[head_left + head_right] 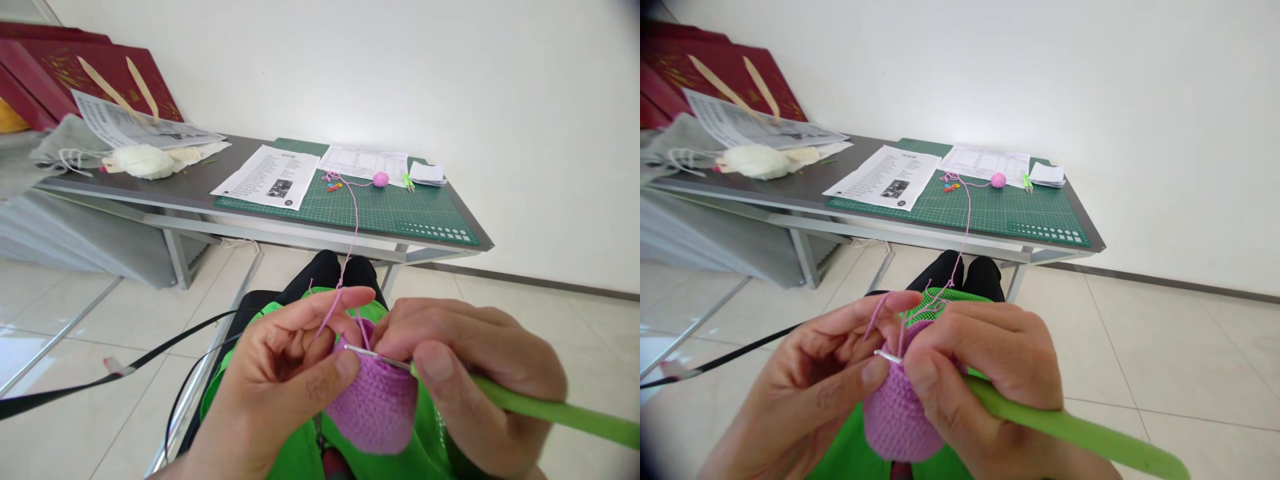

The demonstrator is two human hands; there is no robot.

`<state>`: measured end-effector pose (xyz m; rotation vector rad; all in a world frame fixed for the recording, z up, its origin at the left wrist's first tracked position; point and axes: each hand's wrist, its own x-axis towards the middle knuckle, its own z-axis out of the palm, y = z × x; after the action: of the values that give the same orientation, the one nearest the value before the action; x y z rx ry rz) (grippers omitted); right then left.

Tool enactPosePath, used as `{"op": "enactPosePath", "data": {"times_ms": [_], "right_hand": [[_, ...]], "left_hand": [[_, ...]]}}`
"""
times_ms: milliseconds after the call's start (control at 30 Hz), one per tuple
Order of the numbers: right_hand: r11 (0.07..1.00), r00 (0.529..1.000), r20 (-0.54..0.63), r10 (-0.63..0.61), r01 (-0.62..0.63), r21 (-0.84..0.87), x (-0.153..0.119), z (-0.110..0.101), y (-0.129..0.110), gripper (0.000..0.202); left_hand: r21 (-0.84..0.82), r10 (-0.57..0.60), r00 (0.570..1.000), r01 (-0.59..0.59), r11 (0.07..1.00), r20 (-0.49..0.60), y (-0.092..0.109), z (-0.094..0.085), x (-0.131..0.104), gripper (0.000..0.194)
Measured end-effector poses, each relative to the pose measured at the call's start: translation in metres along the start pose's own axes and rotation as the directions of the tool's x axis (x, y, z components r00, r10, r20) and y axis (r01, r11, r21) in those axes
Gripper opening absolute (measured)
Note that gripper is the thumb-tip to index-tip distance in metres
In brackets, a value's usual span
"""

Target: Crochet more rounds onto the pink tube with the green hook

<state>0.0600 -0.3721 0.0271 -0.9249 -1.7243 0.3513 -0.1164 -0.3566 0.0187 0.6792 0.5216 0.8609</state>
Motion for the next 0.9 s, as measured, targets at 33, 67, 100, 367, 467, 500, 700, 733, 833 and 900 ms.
{"op": "enactPosePath", "data": {"times_ms": [33, 67, 100, 367, 467, 500, 700, 733, 833, 900], "right_hand": [[0.997, 0.997, 0.078, 0.018, -0.024, 0.070, 0.004, -0.008, -0.002, 0.035], [0.998, 0.985, 0.173, 0.015, -0.027, 0.064, 0.007, -0.016, -0.005, 0.037], [0.999, 0.958, 0.288, 0.007, -0.018, 0.036, 0.010, -0.023, -0.007, 0.038], [0.970, 0.964, 0.257, -0.067, 0.123, -0.209, 0.012, -0.031, -0.019, 0.031], [0.966, 0.974, 0.212, -0.083, 0.130, -0.222, 0.010, -0.023, -0.021, 0.027], [0.965, 0.974, 0.210, -0.083, 0.131, -0.225, 0.010, -0.021, -0.021, 0.028], [0.965, 0.971, 0.236, -0.038, 0.098, -0.245, 0.006, -0.022, -0.013, 0.028], [0.965, 0.971, 0.236, -0.035, 0.095, -0.246, 0.005, -0.023, -0.012, 0.031], [0.970, 0.970, 0.235, -0.066, 0.118, -0.214, 0.005, -0.025, -0.011, 0.045], [0.975, 0.963, 0.264, -0.063, 0.115, -0.189, 0.008, -0.027, -0.014, 0.047]], "left_hand": [[0.000, -0.018, 1.000, 0.018, 1.000, 0.022, 0.000, -0.001, 0.000, 0.029], [0.005, -0.034, 0.998, 0.034, 0.999, 0.048, -0.001, -0.002, 0.000, 0.030], [0.014, -0.048, 0.996, 0.047, 0.999, 0.069, -0.002, -0.003, 0.000, 0.031], [0.074, -0.103, 0.988, 0.094, 0.993, 0.117, -0.006, -0.003, 0.000, 0.030], [0.098, -0.091, 0.994, 0.085, 0.992, 0.054, -0.004, -0.002, 0.001, 0.029], [0.098, -0.086, 0.996, 0.083, 0.992, 0.034, -0.004, -0.001, 0.001, 0.029], [0.080, -0.142, 0.986, 0.135, 0.988, 0.086, -0.002, -0.004, 0.003, 0.033], [0.063, -0.147, 0.984, 0.141, 0.988, 0.103, -0.003, -0.004, 0.003, 0.033], [0.005, -0.140, 0.980, 0.140, 0.990, 0.145, -0.002, -0.003, 0.002, 0.033], [-0.026, -0.148, 0.982, 0.152, 0.988, 0.115, 0.001, 0.001, 0.001, 0.030]]}}
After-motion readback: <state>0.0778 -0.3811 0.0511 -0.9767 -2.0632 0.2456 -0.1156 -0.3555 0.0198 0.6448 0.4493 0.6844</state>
